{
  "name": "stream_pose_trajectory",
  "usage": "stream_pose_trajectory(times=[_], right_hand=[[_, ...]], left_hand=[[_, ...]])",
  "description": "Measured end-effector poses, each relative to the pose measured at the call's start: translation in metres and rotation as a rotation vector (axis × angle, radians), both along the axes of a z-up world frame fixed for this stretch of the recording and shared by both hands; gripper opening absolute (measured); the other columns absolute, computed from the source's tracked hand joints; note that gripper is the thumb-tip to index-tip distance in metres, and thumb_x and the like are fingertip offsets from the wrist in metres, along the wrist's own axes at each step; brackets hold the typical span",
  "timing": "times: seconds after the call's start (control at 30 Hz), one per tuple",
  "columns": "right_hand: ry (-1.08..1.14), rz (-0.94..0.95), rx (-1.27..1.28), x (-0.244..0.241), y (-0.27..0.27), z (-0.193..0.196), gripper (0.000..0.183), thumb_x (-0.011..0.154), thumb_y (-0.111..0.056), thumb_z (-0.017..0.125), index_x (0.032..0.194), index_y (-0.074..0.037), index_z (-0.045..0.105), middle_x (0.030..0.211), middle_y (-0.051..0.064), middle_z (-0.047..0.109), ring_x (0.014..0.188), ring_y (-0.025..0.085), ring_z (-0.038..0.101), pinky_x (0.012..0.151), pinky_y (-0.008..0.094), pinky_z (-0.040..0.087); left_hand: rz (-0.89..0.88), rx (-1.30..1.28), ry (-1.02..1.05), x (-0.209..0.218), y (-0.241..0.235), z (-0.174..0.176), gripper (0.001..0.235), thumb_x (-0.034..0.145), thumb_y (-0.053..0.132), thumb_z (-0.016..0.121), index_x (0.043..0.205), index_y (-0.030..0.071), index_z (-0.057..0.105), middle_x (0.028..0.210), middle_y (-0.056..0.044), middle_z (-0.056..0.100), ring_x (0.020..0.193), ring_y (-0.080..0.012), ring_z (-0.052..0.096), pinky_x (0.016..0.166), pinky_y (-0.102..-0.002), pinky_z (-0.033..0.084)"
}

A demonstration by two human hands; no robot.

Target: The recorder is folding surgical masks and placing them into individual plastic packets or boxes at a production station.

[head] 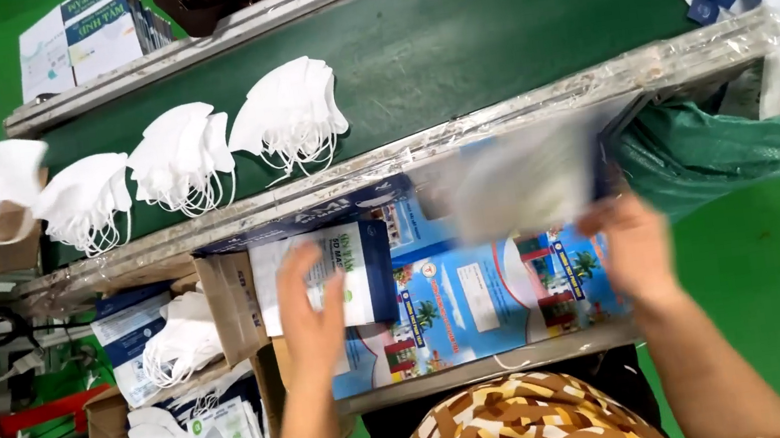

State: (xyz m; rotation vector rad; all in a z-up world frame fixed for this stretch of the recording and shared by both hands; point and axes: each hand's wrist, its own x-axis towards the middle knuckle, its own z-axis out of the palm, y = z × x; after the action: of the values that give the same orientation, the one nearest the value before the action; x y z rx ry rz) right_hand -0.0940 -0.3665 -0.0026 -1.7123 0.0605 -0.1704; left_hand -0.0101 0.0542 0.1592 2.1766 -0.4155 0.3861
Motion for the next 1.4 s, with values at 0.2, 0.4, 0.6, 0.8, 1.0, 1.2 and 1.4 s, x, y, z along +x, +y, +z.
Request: stream_pose_trajectory(times=[0.2,0.4,0.6,0.8,1.0,1.2,1.4], right_hand=[[0.035,-0.528,0.385,0.002,0.011,0.056,0.033,0.106,-0.016,0.057,0.137,-0.004,0.060,0.109,0.005,0.071,0.088,0.013,0.065,0.083,0.029,0.053],[-0.120,-0.047,-0.418,-0.019,0.094,0.014,0.022,0.089,-0.019,0.072,0.110,-0.010,0.075,0.101,0.007,0.073,0.092,0.022,0.070,0.081,0.033,0.055],[-0.150,0.108,-0.630,-0.016,0.093,0.012,0.019,0.085,-0.020,0.074,0.102,-0.012,0.078,0.101,0.004,0.074,0.097,0.026,0.066,0.087,0.036,0.049],[0.274,0.258,0.411,0.010,0.089,0.039,0.064,0.088,-0.008,0.065,0.149,-0.013,0.045,0.133,0.005,0.061,0.124,0.019,0.058,0.103,0.034,0.047],[0.267,0.356,0.411,0.011,0.142,0.068,0.074,0.083,-0.011,0.076,0.149,-0.008,0.043,0.137,0.011,0.062,0.125,0.026,0.058,0.106,0.039,0.047],[-0.331,0.272,-0.482,-0.005,0.139,0.051,0.068,0.075,-0.011,0.078,0.139,-0.020,0.057,0.131,0.007,0.071,0.124,0.034,0.065,0.110,0.043,0.047],[-0.126,0.342,-0.281,0.000,0.152,0.009,0.080,0.078,-0.017,0.084,0.148,-0.010,0.045,0.134,0.012,0.065,0.124,0.034,0.061,0.107,0.045,0.043]], left_hand=[[0.097,0.211,-0.154,0.127,-0.030,0.005,0.070,0.094,0.029,0.076,0.150,0.000,0.044,0.161,-0.028,0.035,0.152,-0.0474,0.028,0.124,-0.053,0.025],[0.230,0.594,0.216,0.210,-0.080,0.009,0.119,0.077,0.058,0.086,0.158,-0.001,0.022,0.158,-0.039,0.016,0.142,-0.0627,0.014,0.114,-0.066,0.019],[0.242,0.819,0.217,0.235,-0.036,-0.012,0.041,0.110,0.016,0.053,0.151,0.011,0.054,0.135,-0.019,0.067,0.116,-0.0403,0.068,0.095,-0.050,0.054],[-0.381,-0.302,0.571,0.074,-0.018,0.000,0.041,0.095,0.018,0.068,0.132,0.000,0.062,0.125,-0.007,0.071,0.114,-0.0167,0.065,0.101,-0.034,0.052],[-0.505,-0.397,0.791,-0.037,-0.045,-0.059,0.050,0.096,0.013,0.067,0.142,-0.002,0.056,0.131,-0.013,0.068,0.121,-0.0200,0.063,0.107,-0.039,0.051],[-0.397,0.098,0.159,-0.042,-0.042,-0.009,0.097,0.073,0.013,0.081,0.153,-0.001,0.027,0.157,-0.021,0.032,0.149,-0.0404,0.024,0.119,-0.056,0.015],[-0.486,0.566,0.239,-0.025,-0.051,-0.069,0.098,0.065,0.003,0.080,0.152,0.012,0.037,0.160,-0.017,0.039,0.154,-0.0431,0.018,0.119,-0.064,0.005]])
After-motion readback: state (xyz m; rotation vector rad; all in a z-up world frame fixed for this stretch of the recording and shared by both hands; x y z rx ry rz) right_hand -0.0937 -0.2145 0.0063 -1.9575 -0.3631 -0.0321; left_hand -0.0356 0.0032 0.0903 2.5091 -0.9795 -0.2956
